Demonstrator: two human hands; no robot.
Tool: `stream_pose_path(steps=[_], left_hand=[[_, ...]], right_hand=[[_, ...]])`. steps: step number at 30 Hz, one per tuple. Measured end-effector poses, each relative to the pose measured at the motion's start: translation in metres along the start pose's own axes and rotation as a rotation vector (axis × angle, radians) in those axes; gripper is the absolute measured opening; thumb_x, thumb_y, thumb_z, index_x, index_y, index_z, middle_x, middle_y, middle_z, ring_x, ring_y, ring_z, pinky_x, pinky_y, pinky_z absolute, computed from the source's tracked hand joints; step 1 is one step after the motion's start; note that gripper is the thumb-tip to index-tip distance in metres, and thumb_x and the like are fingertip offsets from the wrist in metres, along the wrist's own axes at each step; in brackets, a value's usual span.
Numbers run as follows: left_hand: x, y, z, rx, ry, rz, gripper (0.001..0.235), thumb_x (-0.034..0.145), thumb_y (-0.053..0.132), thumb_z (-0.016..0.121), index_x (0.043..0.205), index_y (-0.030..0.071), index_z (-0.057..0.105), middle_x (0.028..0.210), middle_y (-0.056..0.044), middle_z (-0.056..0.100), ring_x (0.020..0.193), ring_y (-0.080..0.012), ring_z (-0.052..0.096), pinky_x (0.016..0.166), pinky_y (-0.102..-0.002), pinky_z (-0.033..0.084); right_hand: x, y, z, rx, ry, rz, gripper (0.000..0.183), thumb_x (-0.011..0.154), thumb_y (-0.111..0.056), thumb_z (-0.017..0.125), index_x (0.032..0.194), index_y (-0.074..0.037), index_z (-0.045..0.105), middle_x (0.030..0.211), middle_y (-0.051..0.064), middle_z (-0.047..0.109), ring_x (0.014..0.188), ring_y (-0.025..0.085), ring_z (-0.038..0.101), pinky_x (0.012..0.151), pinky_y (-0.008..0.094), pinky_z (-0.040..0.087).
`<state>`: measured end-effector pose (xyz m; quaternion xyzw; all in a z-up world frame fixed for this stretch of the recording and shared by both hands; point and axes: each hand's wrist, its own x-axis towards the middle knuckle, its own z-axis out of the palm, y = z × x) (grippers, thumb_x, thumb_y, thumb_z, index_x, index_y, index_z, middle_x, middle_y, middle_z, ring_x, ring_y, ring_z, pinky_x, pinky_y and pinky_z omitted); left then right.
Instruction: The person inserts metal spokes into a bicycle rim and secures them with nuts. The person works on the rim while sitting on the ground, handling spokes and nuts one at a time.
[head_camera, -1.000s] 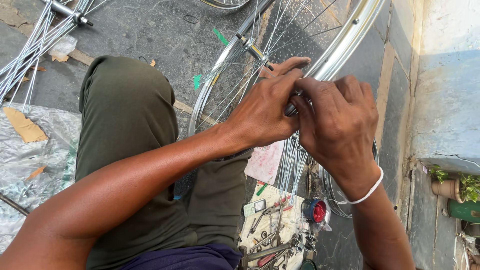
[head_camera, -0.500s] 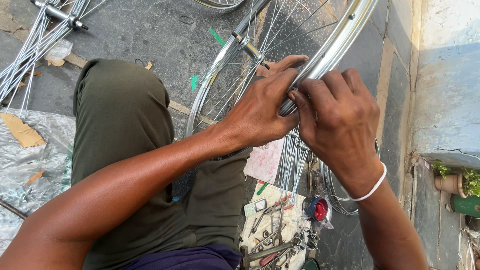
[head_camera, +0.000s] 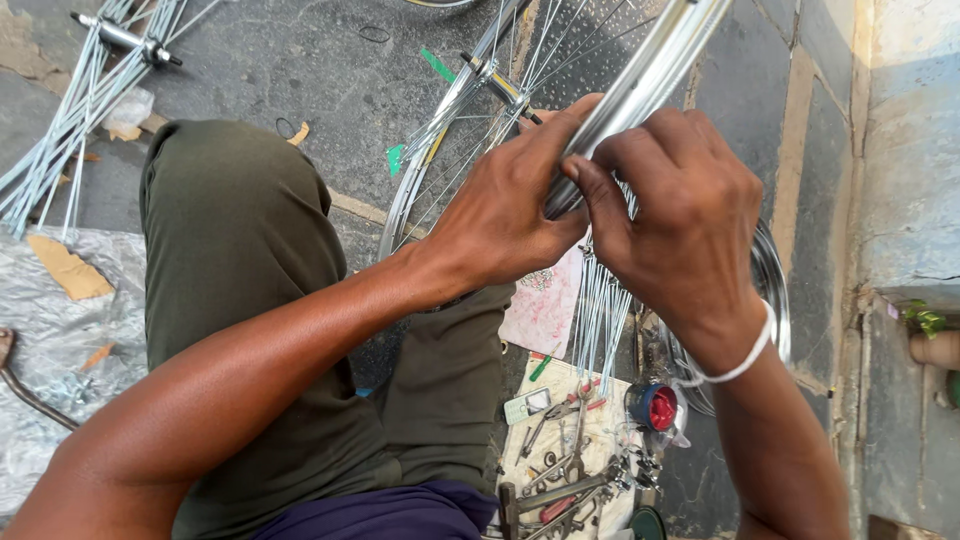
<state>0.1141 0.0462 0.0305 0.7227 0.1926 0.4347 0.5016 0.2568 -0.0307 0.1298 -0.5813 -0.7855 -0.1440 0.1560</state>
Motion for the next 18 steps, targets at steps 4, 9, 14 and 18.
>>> stream_pose_path(steps=[4, 9, 14, 18], left_hand=[[-0.009, -0.001, -0.020, 0.349, 0.207, 0.322, 0.053, 0.089, 0.012, 0.083, 0.128, -0.002, 0.050, 0.123, -0.020, 0.060, 0.115, -0.0383, 0.063, 0.099, -0.050, 0.049], [-0.018, 0.000, -0.046, 0.523, 0.169, 0.454, 0.049, 0.097, 0.021, 0.089, 0.129, 0.006, 0.055, 0.148, -0.021, 0.055, 0.143, -0.0388, 0.046, 0.119, -0.049, 0.045], [-0.042, -0.013, -0.067, 0.557, 0.177, 0.412, 0.044, 0.097, 0.017, 0.087, 0.128, 0.006, 0.057, 0.144, -0.017, 0.050, 0.130, -0.0310, 0.051, 0.107, -0.042, 0.046], [-0.059, -0.021, -0.074, 0.545, 0.223, 0.283, 0.041, 0.102, 0.020, 0.085, 0.134, 0.011, 0.060, 0.135, -0.009, 0.044, 0.104, -0.0143, 0.050, 0.087, -0.028, 0.046]], right_hand=[[-0.006, -0.001, 0.052, 0.649, 0.331, 0.357, 0.016, 0.112, -0.016, 0.068, 0.115, -0.002, 0.062, 0.100, 0.007, 0.067, 0.085, 0.014, 0.064, 0.075, 0.030, 0.053], [-0.002, -0.008, 0.147, 1.965, 0.184, 0.364, 0.031, 0.112, -0.015, 0.053, 0.136, 0.003, 0.061, 0.117, 0.010, 0.072, 0.101, 0.015, 0.069, 0.091, 0.028, 0.057], [0.012, -0.030, 0.199, 1.971, 0.267, 0.217, 0.034, 0.114, -0.019, 0.055, 0.141, 0.001, 0.062, 0.110, 0.007, 0.072, 0.096, 0.012, 0.068, 0.089, 0.030, 0.057], [0.015, -0.048, 0.194, 1.942, 0.305, 0.106, 0.026, 0.115, -0.019, 0.058, 0.135, -0.003, 0.063, 0.107, 0.005, 0.071, 0.095, 0.011, 0.069, 0.087, 0.029, 0.060]])
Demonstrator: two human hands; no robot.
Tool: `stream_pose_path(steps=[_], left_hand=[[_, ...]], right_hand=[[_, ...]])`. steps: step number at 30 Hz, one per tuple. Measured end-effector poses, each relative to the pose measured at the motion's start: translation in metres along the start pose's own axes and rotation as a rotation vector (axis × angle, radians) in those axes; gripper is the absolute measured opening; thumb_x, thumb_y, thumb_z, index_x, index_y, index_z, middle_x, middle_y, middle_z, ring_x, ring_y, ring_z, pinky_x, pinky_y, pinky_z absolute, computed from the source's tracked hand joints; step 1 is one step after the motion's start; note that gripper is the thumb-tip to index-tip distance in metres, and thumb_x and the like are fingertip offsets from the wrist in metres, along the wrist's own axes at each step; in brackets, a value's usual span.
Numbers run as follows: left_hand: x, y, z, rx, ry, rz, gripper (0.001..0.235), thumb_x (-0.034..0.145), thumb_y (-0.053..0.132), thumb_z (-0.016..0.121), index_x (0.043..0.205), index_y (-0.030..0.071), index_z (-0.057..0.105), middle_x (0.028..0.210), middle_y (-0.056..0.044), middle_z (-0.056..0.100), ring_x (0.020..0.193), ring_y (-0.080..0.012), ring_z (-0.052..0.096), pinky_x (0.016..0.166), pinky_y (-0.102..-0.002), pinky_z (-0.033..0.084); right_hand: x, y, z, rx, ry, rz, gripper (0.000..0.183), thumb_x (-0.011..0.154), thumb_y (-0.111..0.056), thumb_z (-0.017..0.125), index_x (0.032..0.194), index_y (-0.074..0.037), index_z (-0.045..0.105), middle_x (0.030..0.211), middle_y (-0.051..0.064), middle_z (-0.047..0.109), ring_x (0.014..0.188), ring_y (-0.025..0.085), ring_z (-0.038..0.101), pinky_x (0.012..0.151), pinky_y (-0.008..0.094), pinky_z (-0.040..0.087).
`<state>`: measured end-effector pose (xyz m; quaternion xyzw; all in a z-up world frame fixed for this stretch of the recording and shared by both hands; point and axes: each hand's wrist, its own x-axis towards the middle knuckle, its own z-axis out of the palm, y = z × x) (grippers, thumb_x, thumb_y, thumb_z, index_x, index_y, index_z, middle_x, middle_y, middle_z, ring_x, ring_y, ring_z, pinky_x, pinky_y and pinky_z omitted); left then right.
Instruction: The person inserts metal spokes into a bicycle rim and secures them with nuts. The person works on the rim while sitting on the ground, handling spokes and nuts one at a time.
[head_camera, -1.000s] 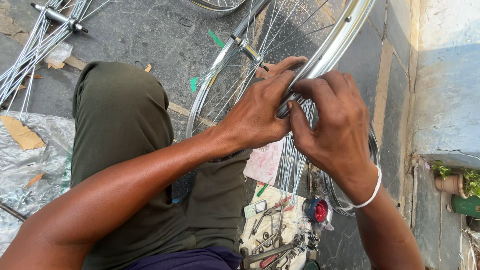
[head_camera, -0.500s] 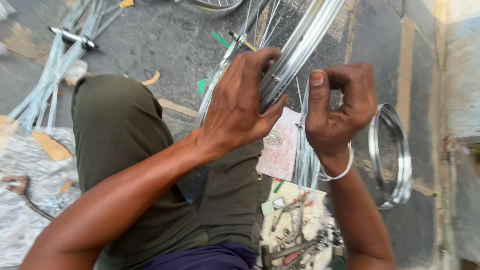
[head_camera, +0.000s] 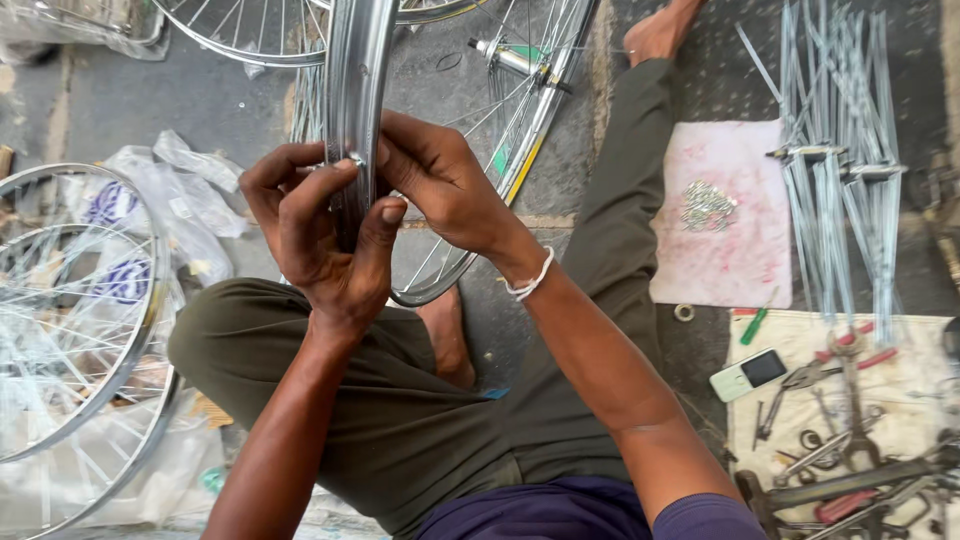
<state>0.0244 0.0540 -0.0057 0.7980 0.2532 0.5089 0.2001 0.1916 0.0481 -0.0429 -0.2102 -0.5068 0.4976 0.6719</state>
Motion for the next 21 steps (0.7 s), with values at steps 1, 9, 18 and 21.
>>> stream_pose_path(steps=[1, 9, 18, 21], left_hand=[[-0.001, -0.001, -0.001, -0.006, -0.001, 0.003, 0.040, 0.103, 0.020, 0.083, 0.135, 0.012, 0.060, 0.135, -0.008, 0.043, 0.105, -0.0139, 0.050, 0.087, -0.027, 0.046], [-0.008, 0.001, 0.003, -0.124, 0.051, -0.030, 0.034, 0.108, 0.020, 0.077, 0.135, 0.010, 0.058, 0.141, -0.007, 0.039, 0.109, -0.0137, 0.055, 0.092, -0.027, 0.053], [-0.012, 0.000, 0.004, -0.093, 0.046, -0.041, 0.033, 0.110, 0.019, 0.076, 0.137, 0.011, 0.058, 0.138, -0.005, 0.040, 0.112, -0.0118, 0.053, 0.097, -0.025, 0.052], [-0.012, 0.000, 0.004, -0.080, 0.053, -0.040, 0.033, 0.107, 0.020, 0.076, 0.135, 0.011, 0.060, 0.136, -0.005, 0.040, 0.109, -0.0108, 0.052, 0.091, -0.023, 0.050]], right_hand=[[0.002, -0.003, 0.002, 0.006, -0.020, -0.053, 0.022, 0.115, -0.018, 0.060, 0.131, -0.004, 0.063, 0.107, 0.004, 0.070, 0.096, 0.011, 0.069, 0.086, 0.029, 0.061], [0.007, -0.008, 0.005, 0.062, -0.060, -0.117, 0.023, 0.110, -0.024, 0.069, 0.124, -0.012, 0.055, 0.106, -0.003, 0.056, 0.105, 0.008, 0.056, 0.080, 0.027, 0.058], [0.006, -0.011, 0.003, 0.059, -0.070, -0.193, 0.027, 0.107, -0.028, 0.071, 0.120, -0.009, 0.057, 0.103, 0.000, 0.059, 0.096, 0.009, 0.061, 0.088, 0.025, 0.056], [0.008, -0.010, 0.005, -0.110, -0.044, 0.031, 0.020, 0.109, -0.026, 0.062, 0.116, -0.008, 0.065, 0.087, 0.002, 0.056, 0.079, 0.012, 0.055, 0.071, 0.025, 0.049]])
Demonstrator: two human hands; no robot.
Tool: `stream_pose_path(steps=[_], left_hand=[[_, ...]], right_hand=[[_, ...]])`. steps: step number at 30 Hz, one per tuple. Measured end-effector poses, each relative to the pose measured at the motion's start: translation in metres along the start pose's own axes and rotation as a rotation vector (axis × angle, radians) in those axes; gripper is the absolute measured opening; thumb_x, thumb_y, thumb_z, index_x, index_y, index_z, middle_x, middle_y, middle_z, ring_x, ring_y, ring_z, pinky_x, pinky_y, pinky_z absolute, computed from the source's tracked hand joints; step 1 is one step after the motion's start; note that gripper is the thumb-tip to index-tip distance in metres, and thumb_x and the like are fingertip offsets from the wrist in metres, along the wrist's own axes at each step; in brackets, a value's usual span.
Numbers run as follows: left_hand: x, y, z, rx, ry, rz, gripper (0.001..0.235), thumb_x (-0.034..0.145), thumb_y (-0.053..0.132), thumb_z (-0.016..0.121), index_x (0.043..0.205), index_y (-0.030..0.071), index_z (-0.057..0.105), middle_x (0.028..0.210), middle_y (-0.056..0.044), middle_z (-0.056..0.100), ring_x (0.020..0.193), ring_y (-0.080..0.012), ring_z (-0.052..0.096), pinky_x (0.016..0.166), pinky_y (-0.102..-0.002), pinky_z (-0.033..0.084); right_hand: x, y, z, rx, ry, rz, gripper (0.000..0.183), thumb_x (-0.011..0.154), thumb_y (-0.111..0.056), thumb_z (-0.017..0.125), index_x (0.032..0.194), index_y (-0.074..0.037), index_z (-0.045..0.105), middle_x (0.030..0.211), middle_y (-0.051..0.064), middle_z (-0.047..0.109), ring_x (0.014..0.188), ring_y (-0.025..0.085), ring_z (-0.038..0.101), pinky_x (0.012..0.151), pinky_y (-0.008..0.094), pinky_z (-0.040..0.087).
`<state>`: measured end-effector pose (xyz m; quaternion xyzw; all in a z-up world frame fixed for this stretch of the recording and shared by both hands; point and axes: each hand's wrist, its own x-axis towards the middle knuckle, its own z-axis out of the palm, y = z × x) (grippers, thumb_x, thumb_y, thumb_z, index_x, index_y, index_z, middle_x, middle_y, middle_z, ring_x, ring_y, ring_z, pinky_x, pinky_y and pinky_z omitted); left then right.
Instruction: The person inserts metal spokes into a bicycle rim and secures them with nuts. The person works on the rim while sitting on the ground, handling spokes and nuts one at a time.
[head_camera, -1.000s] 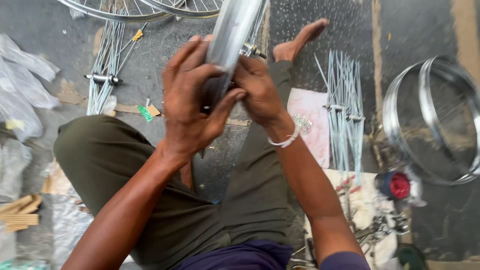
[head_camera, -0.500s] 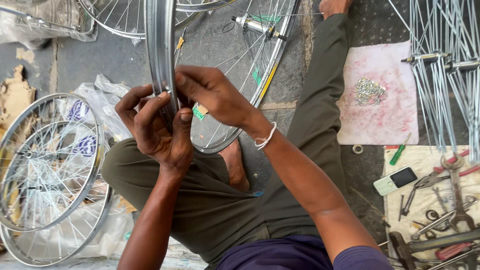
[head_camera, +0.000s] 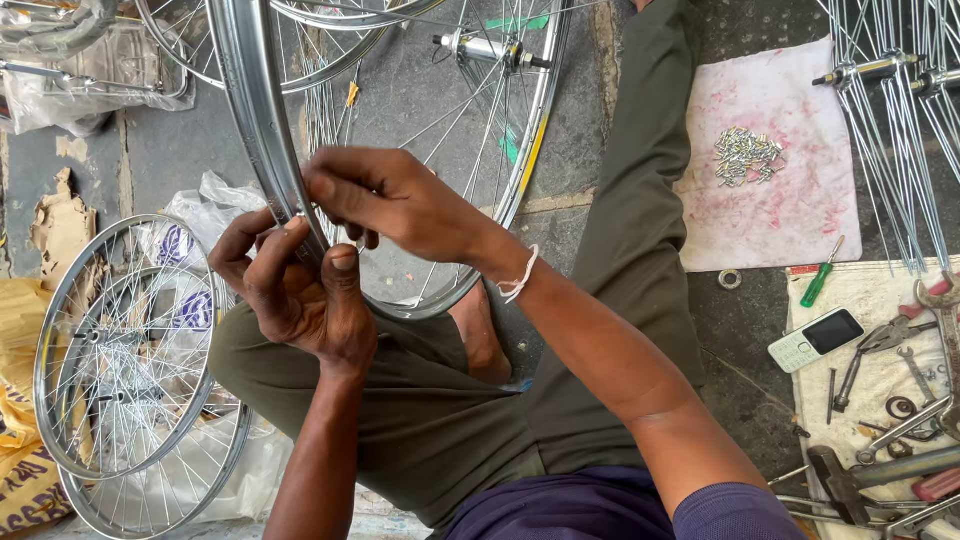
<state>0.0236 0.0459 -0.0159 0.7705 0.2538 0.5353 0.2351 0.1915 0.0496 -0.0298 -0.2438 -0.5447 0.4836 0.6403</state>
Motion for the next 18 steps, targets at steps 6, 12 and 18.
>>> stream_pose_path(steps=[6, 12, 18], left_hand=[[-0.0010, 0.0027, 0.0038, -0.044, -0.005, -0.014, 0.032, 0.110, 0.022, 0.075, 0.135, 0.012, 0.060, 0.138, -0.005, 0.038, 0.117, -0.0132, 0.053, 0.099, -0.026, 0.056], [-0.0024, 0.0017, 0.0023, 0.004, -0.009, -0.005, 0.033, 0.111, 0.021, 0.076, 0.138, 0.011, 0.060, 0.137, -0.005, 0.039, 0.115, -0.0121, 0.051, 0.097, -0.025, 0.051], [-0.0055, 0.0025, 0.0023, 0.003, 0.002, -0.013, 0.036, 0.107, 0.023, 0.077, 0.136, 0.010, 0.060, 0.135, -0.004, 0.040, 0.111, -0.0101, 0.051, 0.092, -0.023, 0.052]], right_hand=[[-0.0025, 0.0015, -0.0040, 0.189, -0.038, -0.108, 0.022, 0.109, -0.028, 0.063, 0.124, -0.012, 0.059, 0.100, -0.004, 0.059, 0.089, 0.007, 0.059, 0.073, 0.023, 0.055], [-0.0049, 0.0042, -0.0028, 0.191, -0.007, -0.170, 0.021, 0.109, -0.022, 0.070, 0.122, -0.011, 0.057, 0.106, -0.004, 0.058, 0.104, 0.007, 0.059, 0.088, 0.026, 0.057], [-0.0066, 0.0085, -0.0043, 0.060, -0.033, -0.102, 0.014, 0.113, -0.020, 0.059, 0.120, -0.009, 0.064, 0.094, -0.001, 0.062, 0.090, 0.009, 0.061, 0.083, 0.025, 0.057]])
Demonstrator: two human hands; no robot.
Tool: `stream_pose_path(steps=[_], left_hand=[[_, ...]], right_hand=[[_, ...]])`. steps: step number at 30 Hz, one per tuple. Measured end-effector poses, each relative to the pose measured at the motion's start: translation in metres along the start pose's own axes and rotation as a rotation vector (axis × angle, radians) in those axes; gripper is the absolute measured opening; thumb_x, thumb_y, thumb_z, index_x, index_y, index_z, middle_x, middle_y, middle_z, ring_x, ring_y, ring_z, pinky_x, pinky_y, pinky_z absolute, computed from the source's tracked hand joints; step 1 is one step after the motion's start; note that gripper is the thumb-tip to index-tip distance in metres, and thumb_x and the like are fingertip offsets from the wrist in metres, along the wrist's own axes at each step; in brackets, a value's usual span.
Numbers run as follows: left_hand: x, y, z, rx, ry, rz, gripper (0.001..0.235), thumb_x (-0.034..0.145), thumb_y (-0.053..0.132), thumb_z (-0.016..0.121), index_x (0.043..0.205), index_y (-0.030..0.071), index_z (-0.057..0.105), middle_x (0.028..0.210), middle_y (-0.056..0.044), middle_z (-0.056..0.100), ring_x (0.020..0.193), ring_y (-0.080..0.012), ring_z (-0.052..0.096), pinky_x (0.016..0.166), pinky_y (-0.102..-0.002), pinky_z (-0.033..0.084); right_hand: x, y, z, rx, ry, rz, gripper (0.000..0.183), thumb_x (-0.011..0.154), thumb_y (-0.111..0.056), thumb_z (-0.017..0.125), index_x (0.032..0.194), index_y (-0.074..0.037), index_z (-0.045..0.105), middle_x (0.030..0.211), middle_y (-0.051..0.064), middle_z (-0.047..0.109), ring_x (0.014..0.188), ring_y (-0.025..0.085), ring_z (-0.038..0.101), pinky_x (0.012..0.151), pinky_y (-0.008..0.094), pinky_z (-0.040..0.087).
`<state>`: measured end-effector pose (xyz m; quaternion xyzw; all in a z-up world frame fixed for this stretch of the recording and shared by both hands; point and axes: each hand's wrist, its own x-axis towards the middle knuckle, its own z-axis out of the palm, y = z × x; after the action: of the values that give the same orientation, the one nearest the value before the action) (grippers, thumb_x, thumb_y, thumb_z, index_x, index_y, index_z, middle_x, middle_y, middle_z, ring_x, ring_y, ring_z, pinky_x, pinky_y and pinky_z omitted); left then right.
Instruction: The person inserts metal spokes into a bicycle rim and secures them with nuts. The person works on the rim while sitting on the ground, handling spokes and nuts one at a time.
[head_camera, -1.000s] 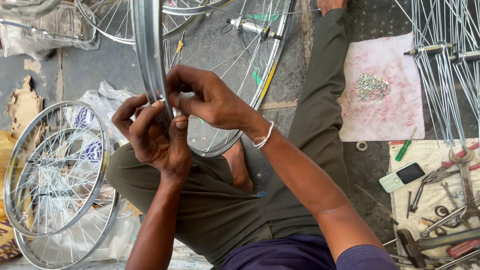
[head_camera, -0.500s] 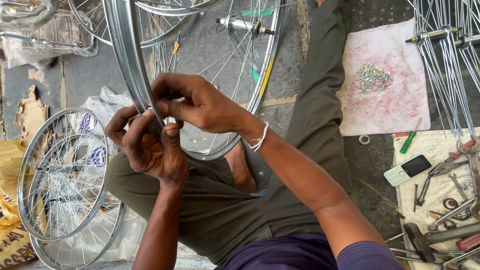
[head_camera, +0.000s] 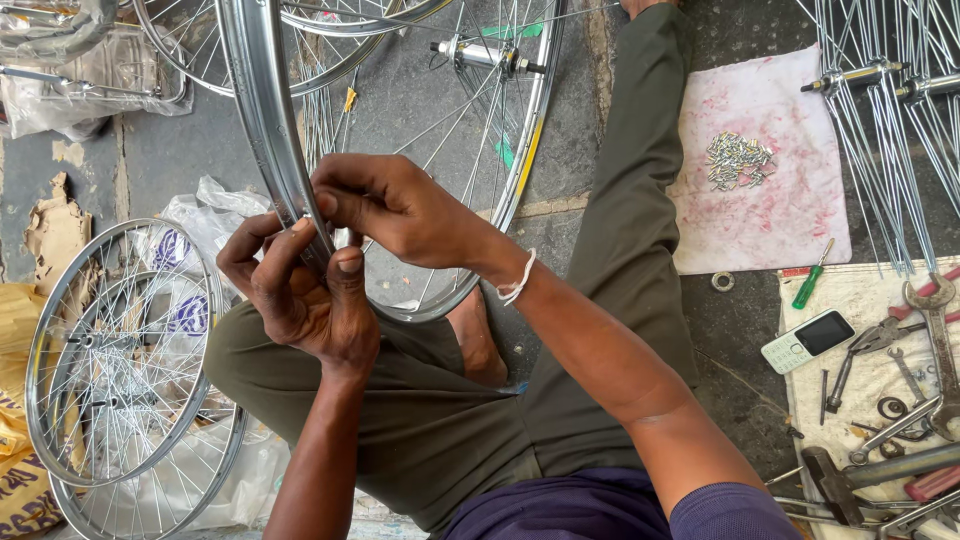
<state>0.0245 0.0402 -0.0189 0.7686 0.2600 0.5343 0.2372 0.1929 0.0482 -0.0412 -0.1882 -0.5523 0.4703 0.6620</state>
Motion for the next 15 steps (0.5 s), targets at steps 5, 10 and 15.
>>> stream_pose_path(steps=[5, 10, 15], left_hand=[[-0.011, 0.000, 0.002, -0.134, -0.002, -0.047, 0.056, 0.104, 0.027, 0.080, 0.147, 0.011, 0.049, 0.136, -0.004, 0.044, 0.112, -0.0099, 0.055, 0.099, -0.024, 0.052], [-0.003, 0.019, 0.021, -0.068, -0.217, -0.426, 0.065, 0.095, 0.024, 0.079, 0.147, 0.005, 0.046, 0.102, -0.002, 0.063, 0.087, -0.0074, 0.058, 0.081, -0.022, 0.049], [0.048, 0.021, 0.024, -0.026, -0.297, -0.496, 0.037, 0.093, 0.023, 0.086, 0.119, 0.003, 0.068, 0.086, -0.001, 0.066, 0.075, -0.0086, 0.063, 0.069, -0.027, 0.054]], right_hand=[[0.000, -0.015, -0.004, -0.009, 0.005, -0.081, 0.024, 0.105, -0.018, 0.066, 0.126, -0.007, 0.058, 0.105, 0.002, 0.062, 0.101, 0.013, 0.062, 0.090, 0.029, 0.057], [0.020, -0.055, -0.026, 0.124, -0.042, -0.033, 0.034, 0.099, -0.008, 0.074, 0.125, -0.009, 0.052, 0.115, 0.001, 0.056, 0.104, 0.012, 0.067, 0.072, 0.027, 0.060], [-0.012, -0.046, -0.067, -0.254, 0.397, 0.000, 0.038, 0.094, -0.011, 0.068, 0.129, -0.007, 0.053, 0.124, 0.002, 0.060, 0.077, 0.006, 0.066, 0.051, 0.020, 0.052]])
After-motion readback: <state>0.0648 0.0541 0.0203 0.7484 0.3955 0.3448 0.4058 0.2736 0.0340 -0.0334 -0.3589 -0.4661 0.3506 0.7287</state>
